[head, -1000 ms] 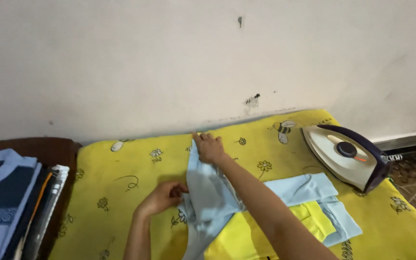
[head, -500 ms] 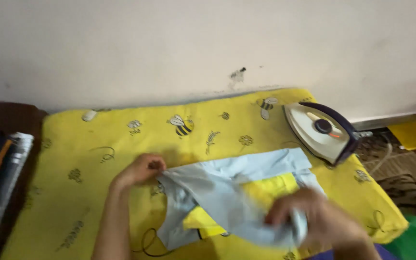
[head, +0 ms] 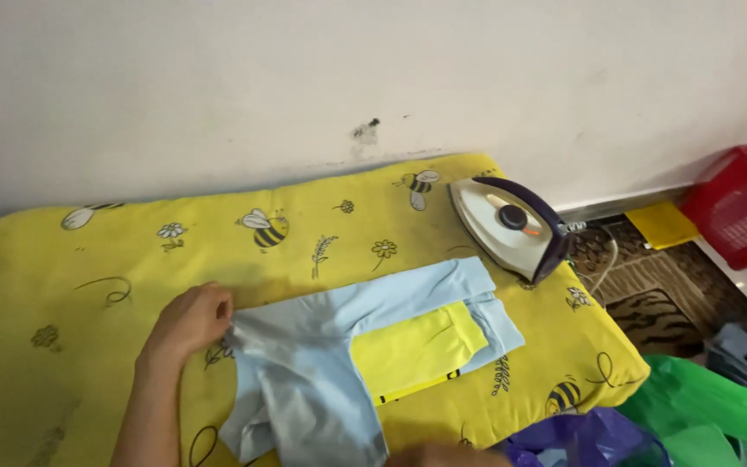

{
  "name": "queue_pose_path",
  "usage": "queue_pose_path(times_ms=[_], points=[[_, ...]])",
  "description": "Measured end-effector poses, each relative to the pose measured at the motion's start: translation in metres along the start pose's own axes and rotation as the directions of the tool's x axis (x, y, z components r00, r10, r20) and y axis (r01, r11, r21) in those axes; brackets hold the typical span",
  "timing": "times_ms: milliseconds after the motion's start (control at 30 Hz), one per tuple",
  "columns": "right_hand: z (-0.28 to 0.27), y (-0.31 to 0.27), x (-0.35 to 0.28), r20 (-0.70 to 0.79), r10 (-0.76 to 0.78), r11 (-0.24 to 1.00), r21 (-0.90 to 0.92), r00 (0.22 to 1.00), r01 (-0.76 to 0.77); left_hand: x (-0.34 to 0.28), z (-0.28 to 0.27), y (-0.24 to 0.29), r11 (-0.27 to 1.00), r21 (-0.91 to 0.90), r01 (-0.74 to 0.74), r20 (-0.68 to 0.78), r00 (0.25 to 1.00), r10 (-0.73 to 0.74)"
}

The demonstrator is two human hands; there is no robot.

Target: The person irons a light blue t-shirt with a yellow graphic on a yellow patterned ironing board. They smooth the fabric, iron both sides of the shirt, and then fold it neatly.

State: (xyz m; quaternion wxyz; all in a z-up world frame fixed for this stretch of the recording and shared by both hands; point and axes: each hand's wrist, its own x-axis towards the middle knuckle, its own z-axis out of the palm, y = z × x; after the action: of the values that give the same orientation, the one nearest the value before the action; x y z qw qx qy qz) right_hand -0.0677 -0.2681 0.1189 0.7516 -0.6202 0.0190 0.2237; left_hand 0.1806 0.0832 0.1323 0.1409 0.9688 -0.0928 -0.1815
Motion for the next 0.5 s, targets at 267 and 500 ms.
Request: queue_pose_path(times_ms=[267,500], points=[[-0.159,-0.086,0.081,-0.050,-0.687,0.077,-0.997,0.725,0.004,0.040,0.112,0.090,0.757,-0.028,-0.653,-0.397,0.702,0.591],[-0.202,-0.078,0.097,0.197,-0.763,-0.207,-0.977,0.615,0.055,-0.004,0.063,0.136,0.783,0.112,-0.611,0.232,0.783,0.577]])
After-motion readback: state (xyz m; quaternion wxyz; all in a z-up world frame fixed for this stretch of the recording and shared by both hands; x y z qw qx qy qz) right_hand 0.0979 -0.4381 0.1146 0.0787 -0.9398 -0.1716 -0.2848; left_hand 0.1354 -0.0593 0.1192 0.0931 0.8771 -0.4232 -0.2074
